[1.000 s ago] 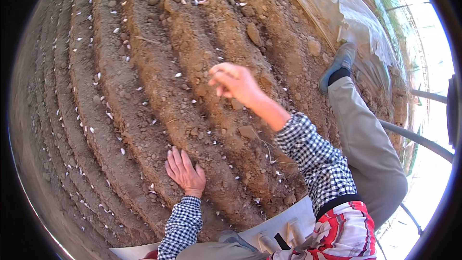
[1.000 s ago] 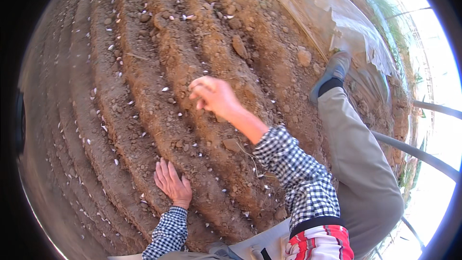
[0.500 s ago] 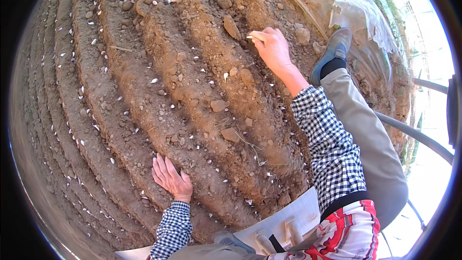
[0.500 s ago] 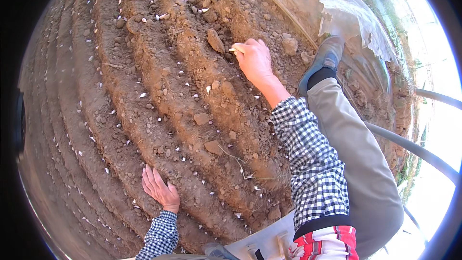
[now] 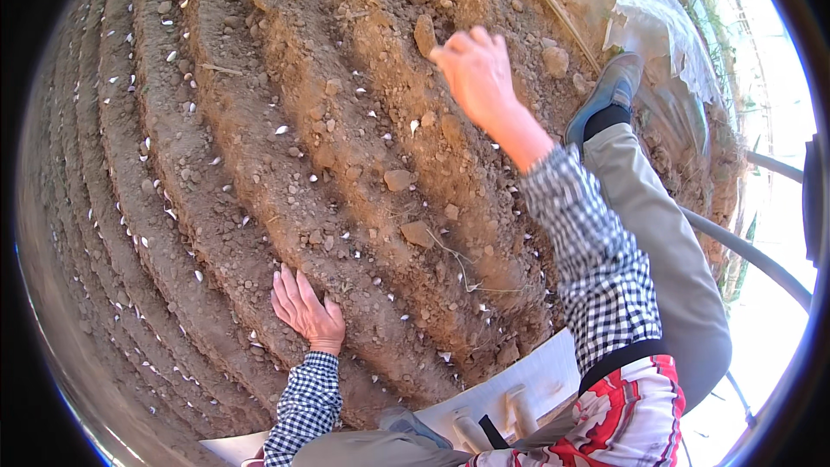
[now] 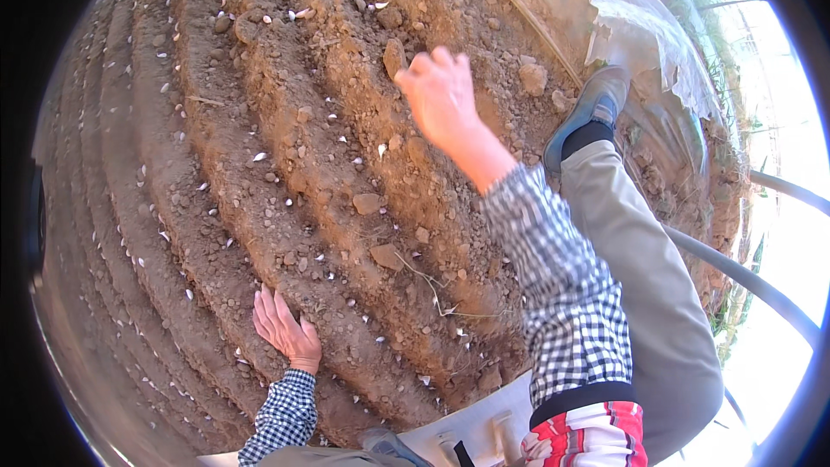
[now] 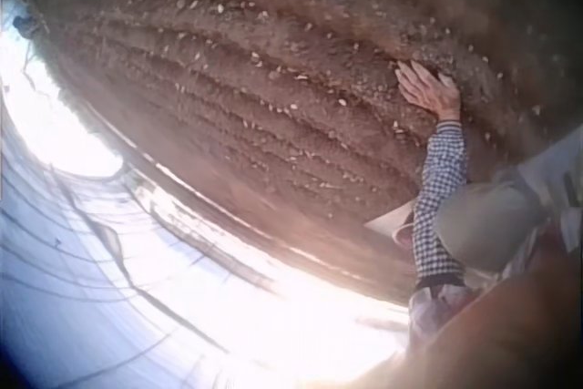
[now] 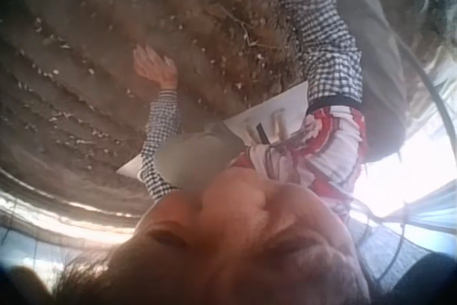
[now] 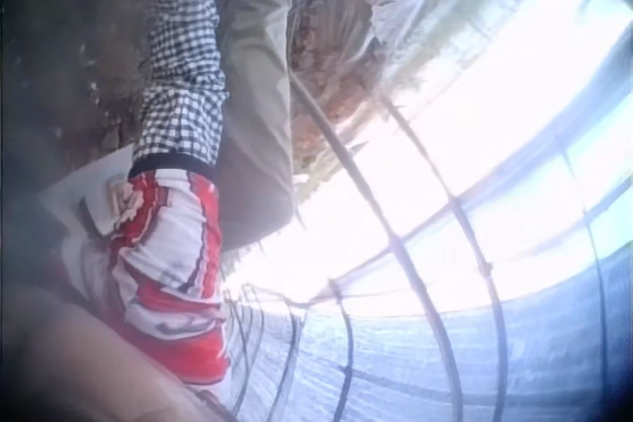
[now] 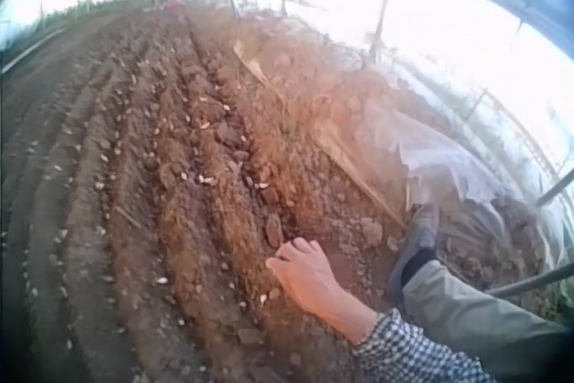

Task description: The person places small white seeds into prepared soil furrows by hand, spacing them along the rows. A red bowl containing seeds sits nearby, and the person occasionally reaches into it to continue planting.

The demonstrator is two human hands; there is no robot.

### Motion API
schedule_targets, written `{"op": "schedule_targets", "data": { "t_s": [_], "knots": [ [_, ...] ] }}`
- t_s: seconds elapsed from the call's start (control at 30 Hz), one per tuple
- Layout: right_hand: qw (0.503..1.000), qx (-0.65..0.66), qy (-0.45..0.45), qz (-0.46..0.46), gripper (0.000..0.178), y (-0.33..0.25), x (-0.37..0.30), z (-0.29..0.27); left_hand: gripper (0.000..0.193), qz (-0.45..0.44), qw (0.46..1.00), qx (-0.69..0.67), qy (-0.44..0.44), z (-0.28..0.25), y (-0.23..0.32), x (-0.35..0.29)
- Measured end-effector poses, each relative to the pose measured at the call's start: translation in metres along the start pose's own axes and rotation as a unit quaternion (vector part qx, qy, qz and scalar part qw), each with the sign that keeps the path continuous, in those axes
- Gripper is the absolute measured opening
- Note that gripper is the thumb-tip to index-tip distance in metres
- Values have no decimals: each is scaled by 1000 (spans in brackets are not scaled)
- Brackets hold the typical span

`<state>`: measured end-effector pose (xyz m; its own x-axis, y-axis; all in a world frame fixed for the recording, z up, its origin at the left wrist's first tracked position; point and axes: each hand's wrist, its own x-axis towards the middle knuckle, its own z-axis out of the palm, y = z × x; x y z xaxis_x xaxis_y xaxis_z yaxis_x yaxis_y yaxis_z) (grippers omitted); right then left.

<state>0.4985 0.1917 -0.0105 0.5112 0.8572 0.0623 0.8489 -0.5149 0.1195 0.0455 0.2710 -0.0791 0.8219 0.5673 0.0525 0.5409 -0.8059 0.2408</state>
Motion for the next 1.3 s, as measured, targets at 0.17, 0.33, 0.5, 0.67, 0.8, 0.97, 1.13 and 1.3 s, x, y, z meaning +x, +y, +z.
{"op": "schedule_targets", "data": {
  "t_s": [0.17,0.33,0.5,0.67,0.8,0.97,1.13,1.3],
  "knots": [
    [987,56,-47,-145,8,-44,-37,-5,68,1,1000,-8,5,-1,6,4],
    [943,327,42,41,10,-20,-24,-2,68,-1,1000,0,1,-2,6,5],
    [914,355,97,169,12,39,1,-3,72,2,1000,-13,0,-1,4,3],
    [960,206,93,166,14,42,26,31,68,1,1000,-4,1,-3,4,4],
    [978,119,115,130,14,39,38,46,68,2,1000,-5,0,-2,2,3],
    [996,-3,23,83,17,42,45,39,68,-1,1000,-9,-4,0,2,2],
    [994,36,56,92,17,43,50,27,69,-4,1000,-10,-3,-2,4,4],
    [992,64,31,106,11,46,54,42,71,-7,1000,-13,0,1,4,1]
  ]
}}
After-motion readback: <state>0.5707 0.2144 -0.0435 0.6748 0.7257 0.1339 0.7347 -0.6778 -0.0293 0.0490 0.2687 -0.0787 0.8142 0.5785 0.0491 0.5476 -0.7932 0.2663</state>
